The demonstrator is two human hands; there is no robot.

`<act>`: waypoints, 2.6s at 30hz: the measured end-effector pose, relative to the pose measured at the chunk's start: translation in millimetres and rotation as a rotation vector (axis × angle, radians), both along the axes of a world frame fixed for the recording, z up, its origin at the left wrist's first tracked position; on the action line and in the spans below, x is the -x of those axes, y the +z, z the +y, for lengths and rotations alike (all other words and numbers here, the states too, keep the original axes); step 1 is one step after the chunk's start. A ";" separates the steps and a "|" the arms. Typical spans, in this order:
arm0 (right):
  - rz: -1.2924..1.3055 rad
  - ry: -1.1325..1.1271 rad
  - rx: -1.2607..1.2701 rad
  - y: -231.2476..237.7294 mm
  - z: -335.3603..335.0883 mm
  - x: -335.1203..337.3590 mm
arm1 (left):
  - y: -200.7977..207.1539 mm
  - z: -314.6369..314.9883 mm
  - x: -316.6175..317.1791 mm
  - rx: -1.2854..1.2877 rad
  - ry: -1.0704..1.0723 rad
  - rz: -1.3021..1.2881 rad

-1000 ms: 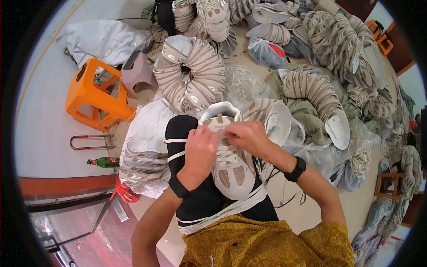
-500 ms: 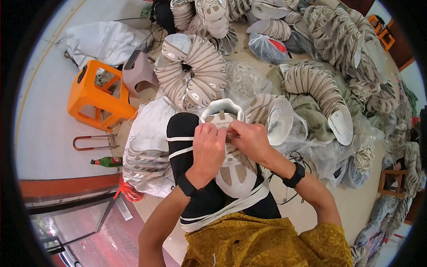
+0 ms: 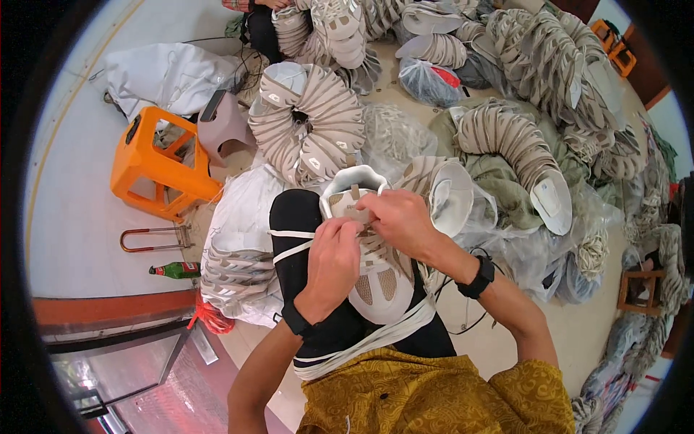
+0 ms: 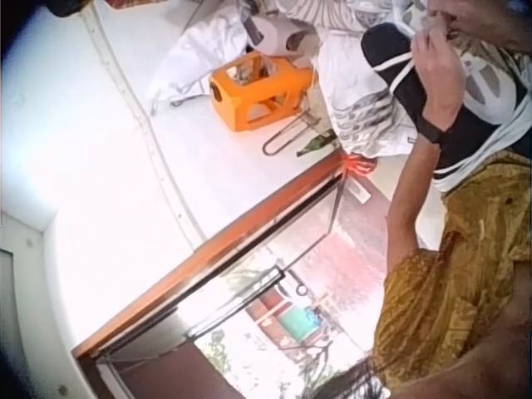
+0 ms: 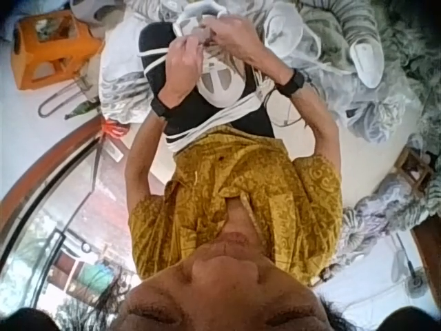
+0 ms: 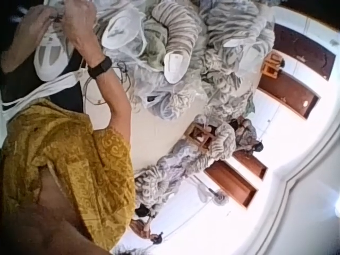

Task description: The recorder is lacing a white and tan sneaker while sitting among piles of shoe components.

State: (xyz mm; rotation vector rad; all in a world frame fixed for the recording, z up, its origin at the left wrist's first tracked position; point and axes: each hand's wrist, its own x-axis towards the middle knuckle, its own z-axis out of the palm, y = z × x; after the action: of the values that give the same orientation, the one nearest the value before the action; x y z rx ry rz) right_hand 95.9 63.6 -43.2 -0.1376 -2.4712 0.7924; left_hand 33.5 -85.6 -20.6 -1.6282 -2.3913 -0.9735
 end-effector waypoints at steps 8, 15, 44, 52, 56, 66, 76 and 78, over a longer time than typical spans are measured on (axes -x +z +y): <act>-0.043 0.359 -0.324 3.5 0.2 17.5 | 1.9 -5.5 -4.5 0.043 -0.101 0.187; -0.188 0.442 -0.502 39.9 21.0 7.2 | 4.5 -10.1 -1.8 0.022 -0.135 0.218; -0.143 0.459 -0.460 20.1 1.6 8.4 | -0.1 6.2 28.2 0.170 -0.017 -0.016; -0.203 0.314 -0.373 18.4 17.3 -1.6 | 2.5 11.4 28.2 0.180 -0.259 0.457; -0.194 0.311 -0.312 11.3 15.1 -0.3 | 7.0 17.3 30.0 0.313 -0.302 0.598; -0.097 0.313 -0.478 14.7 19.1 0.4 | 23.9 15.1 38.4 0.445 -0.374 0.713; -0.107 -0.243 -0.700 52.5 206.6 -83.8 | 103.8 -259.1 222.2 0.447 0.503 0.696; -0.145 -0.338 -0.690 63.9 232.6 -112.0 | 121.5 -335.8 239.1 0.579 0.789 0.586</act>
State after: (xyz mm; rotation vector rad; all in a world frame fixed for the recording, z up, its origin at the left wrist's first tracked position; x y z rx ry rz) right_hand 207.9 296.2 20.6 -0.3504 -2.6056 -0.2290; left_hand -205.6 -421.5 101.0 -0.7078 -2.5696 0.3049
